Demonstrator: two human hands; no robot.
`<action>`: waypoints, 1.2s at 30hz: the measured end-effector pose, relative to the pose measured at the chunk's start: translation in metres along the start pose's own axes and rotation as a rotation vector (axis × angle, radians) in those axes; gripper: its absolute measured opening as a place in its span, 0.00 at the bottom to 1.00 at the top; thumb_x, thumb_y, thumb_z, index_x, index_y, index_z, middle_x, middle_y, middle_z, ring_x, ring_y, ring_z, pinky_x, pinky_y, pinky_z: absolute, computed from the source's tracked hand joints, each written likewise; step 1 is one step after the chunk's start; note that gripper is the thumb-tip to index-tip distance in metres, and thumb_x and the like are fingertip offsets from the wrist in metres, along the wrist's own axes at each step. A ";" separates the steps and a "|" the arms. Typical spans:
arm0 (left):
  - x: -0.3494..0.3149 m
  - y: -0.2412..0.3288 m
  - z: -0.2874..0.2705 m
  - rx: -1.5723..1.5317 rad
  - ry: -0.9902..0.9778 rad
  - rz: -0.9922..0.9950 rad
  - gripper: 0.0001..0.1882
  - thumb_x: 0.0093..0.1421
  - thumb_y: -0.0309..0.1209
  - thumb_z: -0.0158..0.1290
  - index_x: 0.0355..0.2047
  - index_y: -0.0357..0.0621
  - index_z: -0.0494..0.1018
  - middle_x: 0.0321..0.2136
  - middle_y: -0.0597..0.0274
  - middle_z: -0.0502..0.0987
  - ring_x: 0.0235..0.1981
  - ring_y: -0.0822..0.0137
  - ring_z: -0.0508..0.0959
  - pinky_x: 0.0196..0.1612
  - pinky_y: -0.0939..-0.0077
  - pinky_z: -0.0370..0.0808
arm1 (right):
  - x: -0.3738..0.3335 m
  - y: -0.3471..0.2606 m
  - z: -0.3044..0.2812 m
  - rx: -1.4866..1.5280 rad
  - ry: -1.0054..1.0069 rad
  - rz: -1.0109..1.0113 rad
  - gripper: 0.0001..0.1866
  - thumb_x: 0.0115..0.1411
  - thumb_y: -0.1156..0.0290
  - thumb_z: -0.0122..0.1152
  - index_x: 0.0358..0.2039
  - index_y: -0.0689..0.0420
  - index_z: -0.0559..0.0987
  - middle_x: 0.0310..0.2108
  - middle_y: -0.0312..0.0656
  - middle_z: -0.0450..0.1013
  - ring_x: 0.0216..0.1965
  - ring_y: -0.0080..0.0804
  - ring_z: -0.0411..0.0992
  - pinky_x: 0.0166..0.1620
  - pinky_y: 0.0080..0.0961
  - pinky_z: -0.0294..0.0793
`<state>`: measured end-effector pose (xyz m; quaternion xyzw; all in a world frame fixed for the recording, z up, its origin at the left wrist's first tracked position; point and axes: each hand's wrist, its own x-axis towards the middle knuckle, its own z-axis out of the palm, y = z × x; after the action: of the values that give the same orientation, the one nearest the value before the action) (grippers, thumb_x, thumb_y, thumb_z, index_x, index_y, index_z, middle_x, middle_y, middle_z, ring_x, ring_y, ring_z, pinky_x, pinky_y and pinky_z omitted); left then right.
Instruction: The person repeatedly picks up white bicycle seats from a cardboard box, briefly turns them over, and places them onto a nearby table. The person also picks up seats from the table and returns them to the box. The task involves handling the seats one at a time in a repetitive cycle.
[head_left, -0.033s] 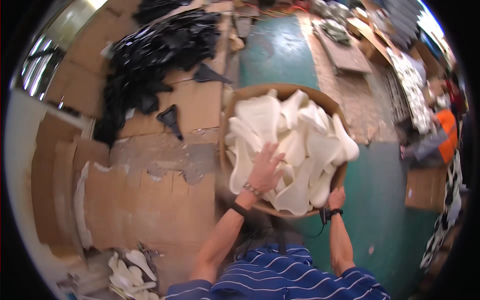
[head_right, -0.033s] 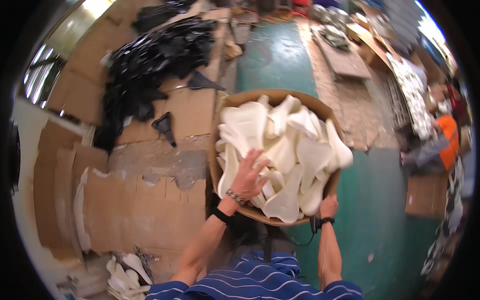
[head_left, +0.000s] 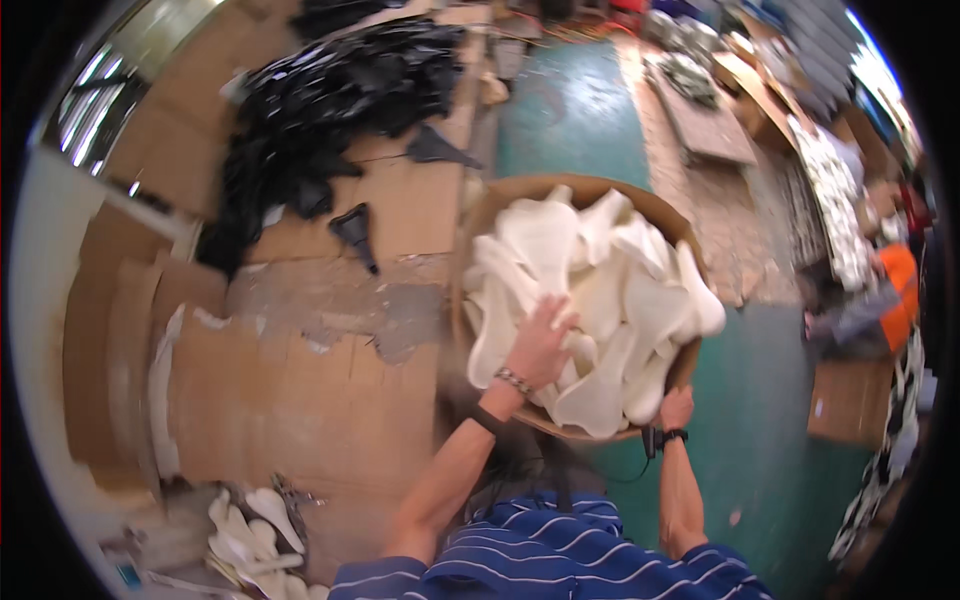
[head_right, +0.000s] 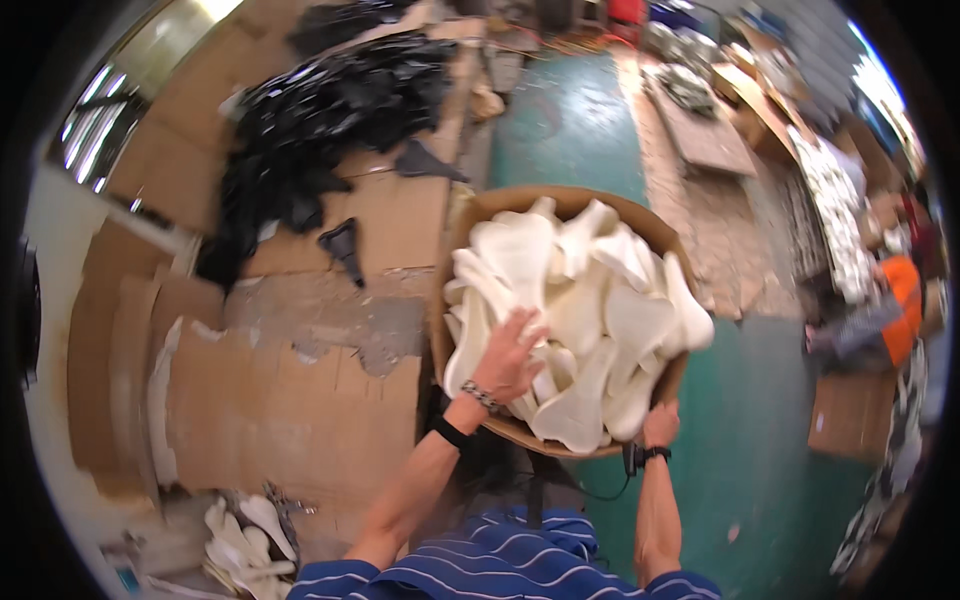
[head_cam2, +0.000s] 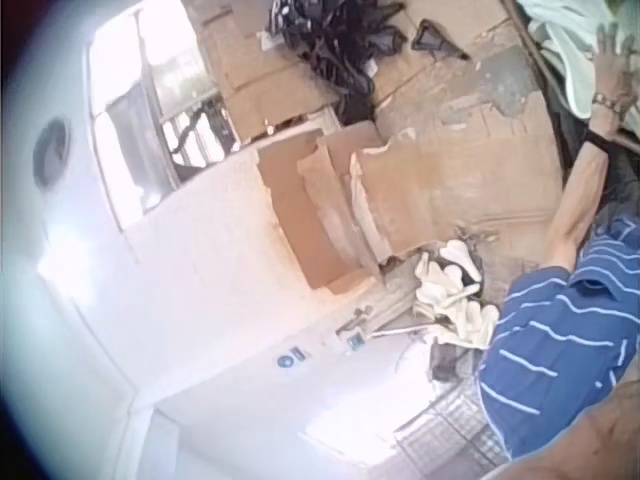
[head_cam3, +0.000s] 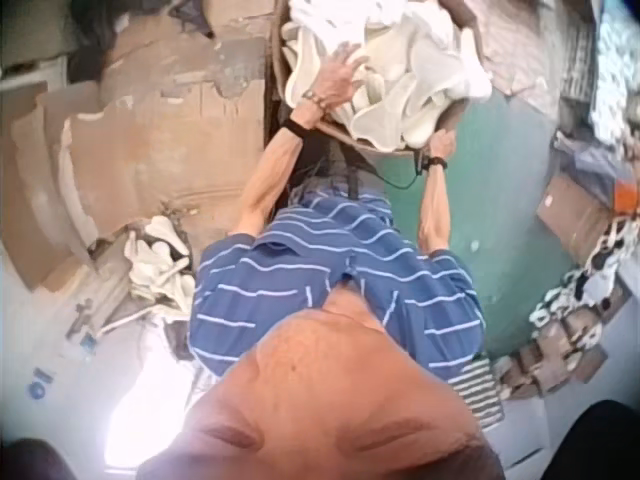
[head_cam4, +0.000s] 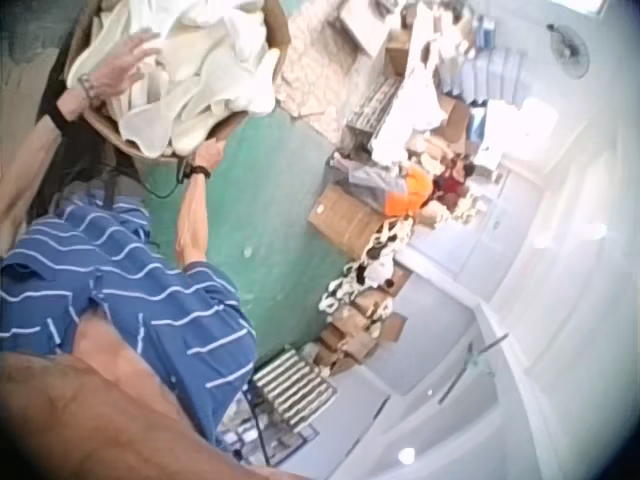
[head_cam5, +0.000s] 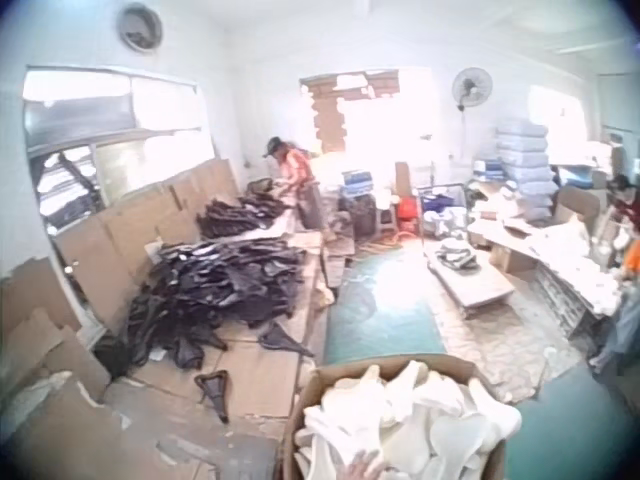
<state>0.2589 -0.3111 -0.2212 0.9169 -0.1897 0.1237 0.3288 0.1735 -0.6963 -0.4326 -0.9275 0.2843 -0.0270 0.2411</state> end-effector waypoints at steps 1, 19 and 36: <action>-0.015 -0.011 0.005 -0.065 -0.017 -0.008 0.25 0.53 0.26 0.63 0.53 0.41 0.76 0.54 0.46 0.75 0.60 0.41 0.72 0.60 0.54 0.73 | 0.004 0.007 0.009 -0.035 0.026 0.061 0.17 0.64 0.64 0.56 0.48 0.62 0.72 0.36 0.69 0.77 0.41 0.75 0.73 0.44 0.62 0.72; -0.526 0.025 -0.159 0.134 0.677 -1.243 0.20 0.64 0.39 0.56 0.53 0.44 0.76 0.47 0.48 0.80 0.51 0.46 0.78 0.56 0.53 0.75 | -0.197 -0.282 0.012 0.213 -0.423 -1.289 0.22 0.65 0.77 0.53 0.59 0.68 0.74 0.58 0.57 0.74 0.58 0.54 0.72 0.60 0.41 0.70; -1.093 0.160 -0.246 -0.413 2.518 -1.553 0.76 0.42 0.65 0.72 0.74 0.32 0.39 0.72 0.37 0.50 0.72 0.47 0.56 0.73 0.54 0.56 | -0.612 -0.398 0.022 -0.353 -1.369 -1.850 0.16 0.67 0.68 0.60 0.50 0.64 0.82 0.41 0.49 0.82 0.45 0.35 0.80 0.50 0.32 0.78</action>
<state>-0.8157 0.0257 -0.3316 0.0196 0.7199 0.5835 0.3753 -0.1293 -0.0683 -0.2149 -0.6225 -0.6909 0.3538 0.0999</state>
